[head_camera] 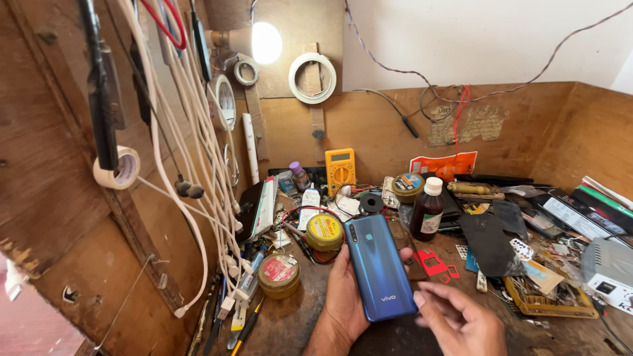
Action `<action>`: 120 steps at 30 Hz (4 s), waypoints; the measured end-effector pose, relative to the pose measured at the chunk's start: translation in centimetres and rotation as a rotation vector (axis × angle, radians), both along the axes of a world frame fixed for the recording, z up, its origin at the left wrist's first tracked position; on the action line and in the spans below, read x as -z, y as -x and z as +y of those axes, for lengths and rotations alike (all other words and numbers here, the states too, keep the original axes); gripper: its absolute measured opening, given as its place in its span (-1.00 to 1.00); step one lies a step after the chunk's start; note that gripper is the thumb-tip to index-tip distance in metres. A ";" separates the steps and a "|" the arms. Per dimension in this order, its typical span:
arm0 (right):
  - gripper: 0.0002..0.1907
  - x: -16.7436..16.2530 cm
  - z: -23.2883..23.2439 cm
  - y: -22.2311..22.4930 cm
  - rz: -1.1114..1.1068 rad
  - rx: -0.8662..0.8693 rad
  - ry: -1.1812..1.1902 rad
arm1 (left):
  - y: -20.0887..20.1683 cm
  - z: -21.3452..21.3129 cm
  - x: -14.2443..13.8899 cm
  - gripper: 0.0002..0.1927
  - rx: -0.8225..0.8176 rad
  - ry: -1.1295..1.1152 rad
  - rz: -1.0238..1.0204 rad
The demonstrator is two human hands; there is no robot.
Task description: The person holds a blue smartphone and uses a black plastic card to pry open the back cover. They separate the back cover from the phone body, revealing the internal battery and components, then place the cover on the table.
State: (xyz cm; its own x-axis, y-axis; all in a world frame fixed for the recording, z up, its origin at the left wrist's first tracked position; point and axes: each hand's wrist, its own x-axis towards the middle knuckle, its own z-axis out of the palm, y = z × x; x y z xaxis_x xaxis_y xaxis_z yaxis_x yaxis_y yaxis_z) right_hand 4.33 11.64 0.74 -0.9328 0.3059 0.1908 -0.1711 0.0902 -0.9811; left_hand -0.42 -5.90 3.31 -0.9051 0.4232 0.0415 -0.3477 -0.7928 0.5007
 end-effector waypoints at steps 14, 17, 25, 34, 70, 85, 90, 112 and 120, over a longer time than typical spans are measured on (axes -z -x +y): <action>-0.59 -0.7 -0.9 -0.3 0.856 -0.095 -0.901 | 1.4 0.8 3.2 -0.18 -0.011 0.095 -0.030; -0.69 -0.5 -0.9 -0.9 0.811 -0.070 -0.908 | 1.4 0.8 3.2 -0.24 -0.036 0.113 -0.040; -0.78 -1.8 0.1 -1.3 0.869 -0.056 -0.926 | 0.4 0.7 1.8 -0.43 -0.092 0.109 -0.059; -0.80 -2.6 1.0 -1.1 0.970 -0.143 -1.044 | 0.0 0.8 1.2 -0.44 -0.108 0.145 -0.045; -0.41 -1.7 -0.8 -1.7 0.789 0.052 -0.922 | -0.6 0.2 0.5 0.23 -0.038 0.303 0.123; -0.44 -0.7 -0.6 -1.4 0.741 0.076 -0.870 | -0.7 0.2 0.7 0.30 -0.028 0.314 0.148; -0.49 -1.9 -1.1 -2.2 0.802 0.082 -0.880 | -0.6 0.1 0.9 0.30 -0.022 0.312 0.145; -0.51 -2.6 0.0 -1.5 0.391 -0.272 -0.517 | -0.7 -0.2 0.5 0.16 -0.018 0.261 0.141; -0.64 0.2 0.3 -0.4 0.552 -0.145 -0.633 | -0.7 -0.1 0.6 0.18 -0.011 0.264 0.145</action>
State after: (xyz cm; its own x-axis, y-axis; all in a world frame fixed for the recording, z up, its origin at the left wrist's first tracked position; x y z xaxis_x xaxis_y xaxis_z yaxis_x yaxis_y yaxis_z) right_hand 4.76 11.99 0.59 -0.6777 -0.1273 0.7243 -0.6622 0.5340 -0.5257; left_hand 0.29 -6.04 2.72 -0.9026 0.4264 0.0600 -0.2497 -0.6318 0.7338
